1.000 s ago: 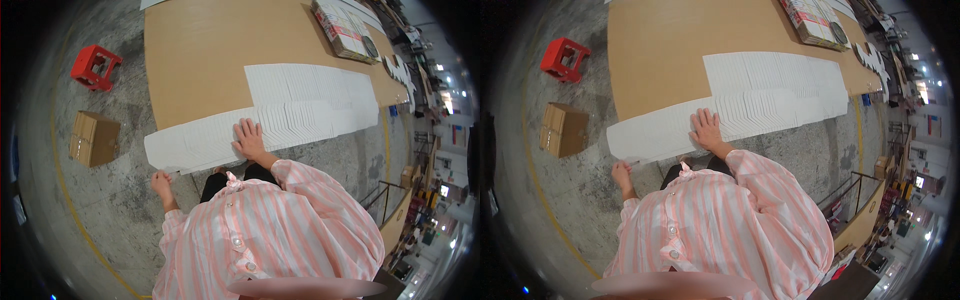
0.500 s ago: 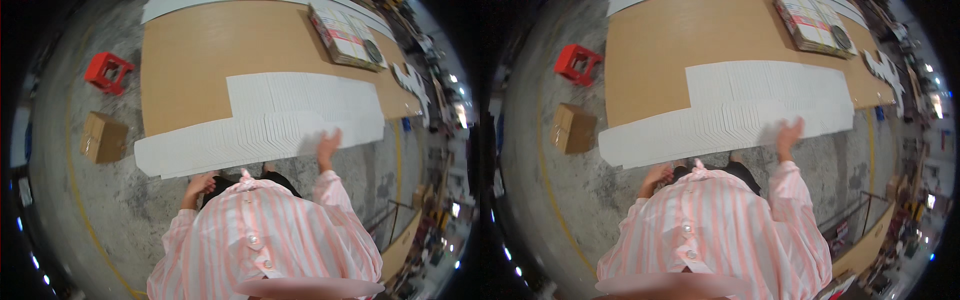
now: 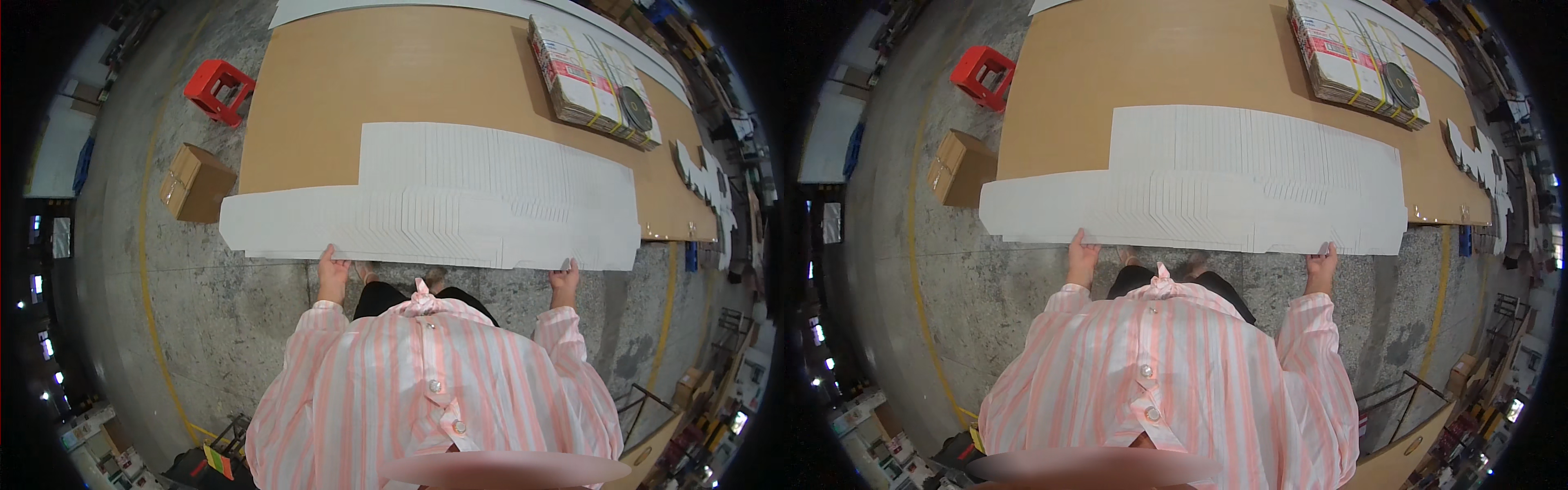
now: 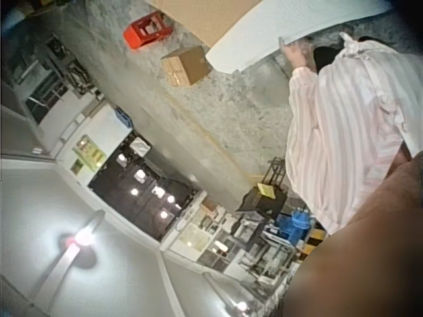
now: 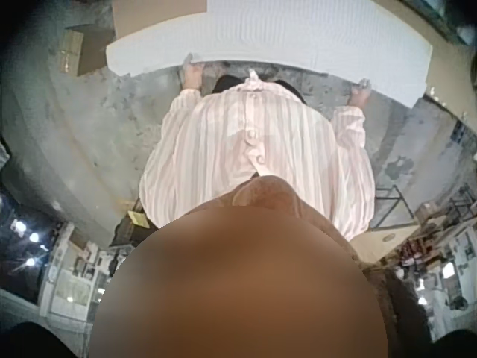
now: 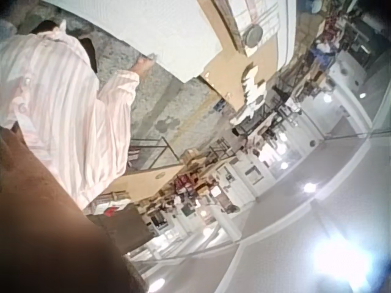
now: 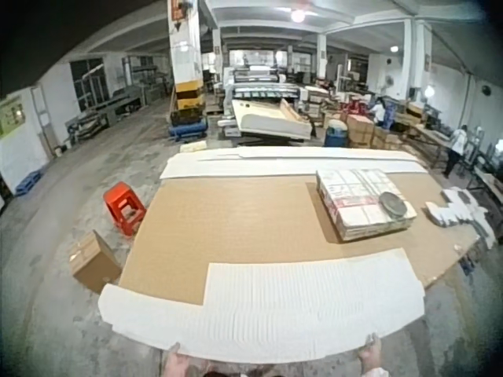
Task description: Manually organizing, counting, and stacking white paperboard sheets on a large work table.
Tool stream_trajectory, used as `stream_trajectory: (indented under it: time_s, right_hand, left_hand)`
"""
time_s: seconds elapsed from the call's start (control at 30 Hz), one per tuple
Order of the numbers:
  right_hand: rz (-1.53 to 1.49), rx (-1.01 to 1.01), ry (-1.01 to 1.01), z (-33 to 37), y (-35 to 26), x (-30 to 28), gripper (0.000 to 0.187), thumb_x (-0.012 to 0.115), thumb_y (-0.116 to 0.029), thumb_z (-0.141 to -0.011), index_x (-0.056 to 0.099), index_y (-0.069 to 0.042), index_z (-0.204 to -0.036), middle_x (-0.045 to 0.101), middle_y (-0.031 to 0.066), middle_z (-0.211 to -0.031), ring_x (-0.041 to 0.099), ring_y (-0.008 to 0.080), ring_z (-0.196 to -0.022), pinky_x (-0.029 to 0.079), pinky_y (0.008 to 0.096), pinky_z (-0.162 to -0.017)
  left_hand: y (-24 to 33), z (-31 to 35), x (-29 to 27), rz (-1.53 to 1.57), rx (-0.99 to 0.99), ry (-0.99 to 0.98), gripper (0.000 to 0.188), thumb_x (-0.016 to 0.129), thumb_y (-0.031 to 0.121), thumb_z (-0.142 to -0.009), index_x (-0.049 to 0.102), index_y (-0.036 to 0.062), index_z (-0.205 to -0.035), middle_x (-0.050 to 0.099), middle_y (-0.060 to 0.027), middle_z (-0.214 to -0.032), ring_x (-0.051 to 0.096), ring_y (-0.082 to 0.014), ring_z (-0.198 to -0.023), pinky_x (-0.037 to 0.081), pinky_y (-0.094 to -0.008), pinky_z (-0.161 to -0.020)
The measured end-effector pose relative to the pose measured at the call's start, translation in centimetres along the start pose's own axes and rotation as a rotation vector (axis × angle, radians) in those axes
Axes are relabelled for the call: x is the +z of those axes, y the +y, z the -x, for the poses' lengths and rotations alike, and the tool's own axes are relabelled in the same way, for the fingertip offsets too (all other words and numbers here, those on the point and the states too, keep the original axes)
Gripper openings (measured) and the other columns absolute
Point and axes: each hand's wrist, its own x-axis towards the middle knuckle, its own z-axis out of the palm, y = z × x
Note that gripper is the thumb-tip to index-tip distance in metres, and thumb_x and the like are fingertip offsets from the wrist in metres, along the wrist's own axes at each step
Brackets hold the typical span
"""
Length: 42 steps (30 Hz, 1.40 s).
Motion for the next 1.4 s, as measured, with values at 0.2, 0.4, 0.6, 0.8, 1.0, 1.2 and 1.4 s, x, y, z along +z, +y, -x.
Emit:
stream_trajectory:
  time_s: [0.2, 0.4, 0.6, 0.8, 1.0, 1.2, 1.4]
  right_hand:
    - [-0.016, -0.017, -0.058, -1.5, 0.0, -0.2, 0.022, 0.05, -0.011, -0.084, 0.05, -0.002, -0.104, 0.057, 0.0112, -0.104, 0.054, 0.0267, -0.098, 0.046, 0.0446, -0.081]
    - [0.028, 0.028, -0.222, -1.9, 2.0, 0.2, 0.024, 0.046, -0.01, -0.087, 0.048, 0.003, -0.107, 0.056, 0.013, -0.107, 0.054, 0.0292, -0.098, 0.045, 0.0436, -0.086]
    - [0.149, 0.002, -0.222, 3.3, 8.3, 4.2, 0.024, 0.046, -0.011, -0.088, 0.049, 0.003, -0.106, 0.057, 0.0133, -0.106, 0.055, 0.0261, -0.097, 0.047, 0.0399, -0.084]
    - [0.177, 0.035, -0.233, 8.8, 16.8, 7.2, 0.022, 0.046, -0.011, -0.087, 0.05, 0.003, -0.104, 0.057, 0.0136, -0.104, 0.057, 0.0254, -0.093, 0.05, 0.039, -0.079]
    - [0.111, 0.053, -0.219, 13.4, 23.3, 9.0, 0.018, 0.049, -0.008, -0.085, 0.051, 0.003, -0.1, 0.058, 0.0133, -0.1, 0.058, 0.0263, -0.091, 0.05, 0.0381, -0.078]
    - [0.136, 0.042, -0.168, 17.0, 26.6, 10.4, 0.019, 0.051, -0.009, -0.084, 0.052, 0.002, -0.1, 0.058, 0.0115, -0.101, 0.057, 0.0249, -0.092, 0.048, 0.0375, -0.079]
    - [0.189, 0.103, -0.196, 18.0, 28.6, 11.0, 0.023, 0.05, -0.013, -0.085, 0.049, 0.0, -0.104, 0.055, 0.012, -0.105, 0.054, 0.0265, -0.095, 0.044, 0.041, -0.084]
  left_hand:
    - [-0.2, -0.2, 0.2, -0.044, 0.066, 0.016, 0.026, 0.057, 0.012, -0.082, 0.05, 0.0009, -0.104, 0.057, -0.0108, -0.103, 0.056, -0.0249, -0.094, 0.048, -0.0434, -0.078]
    - [1.9, -0.8, -2.7, -0.208, 0.294, -0.22, 0.025, 0.058, 0.011, -0.081, 0.052, 0.0021, -0.103, 0.057, -0.0103, -0.1, 0.056, -0.024, -0.091, 0.047, -0.0408, -0.077]
    - [8.6, -2.4, -4.8, 0.082, 0.205, 0.105, 0.022, 0.059, 0.009, -0.079, 0.053, 0.003, -0.1, 0.057, -0.0091, -0.096, 0.056, -0.0239, -0.087, 0.047, -0.0402, -0.075]
    - [17.3, -6.2, -9.7, 0.094, 0.25, 0.159, 0.021, 0.061, 0.01, -0.077, 0.054, 0.0051, -0.097, 0.058, -0.0088, -0.094, 0.057, -0.0244, -0.086, 0.048, -0.0412, -0.07]
    - [24.6, -9.5, -12.7, 0.091, 0.227, 0.127, 0.023, 0.061, 0.01, -0.074, 0.054, 0.0053, -0.095, 0.059, -0.0092, -0.091, 0.058, -0.0256, -0.082, 0.049, -0.0419, -0.069]
    - [28.1, -11.6, -14.1, 0.092, 0.181, 0.175, 0.023, 0.059, 0.012, -0.071, 0.057, 0.0039, -0.092, 0.059, -0.0105, -0.095, 0.056, -0.0258, -0.09, 0.047, -0.0398, -0.08]
    - [29.6, -12.4, -16.9, -0.052, 0.357, 0.08, 0.032, 0.058, 0.022, -0.075, 0.054, 0.0031, -0.101, 0.058, -0.0099, -0.1, 0.056, -0.0267, -0.09, 0.046, -0.0411, -0.081]
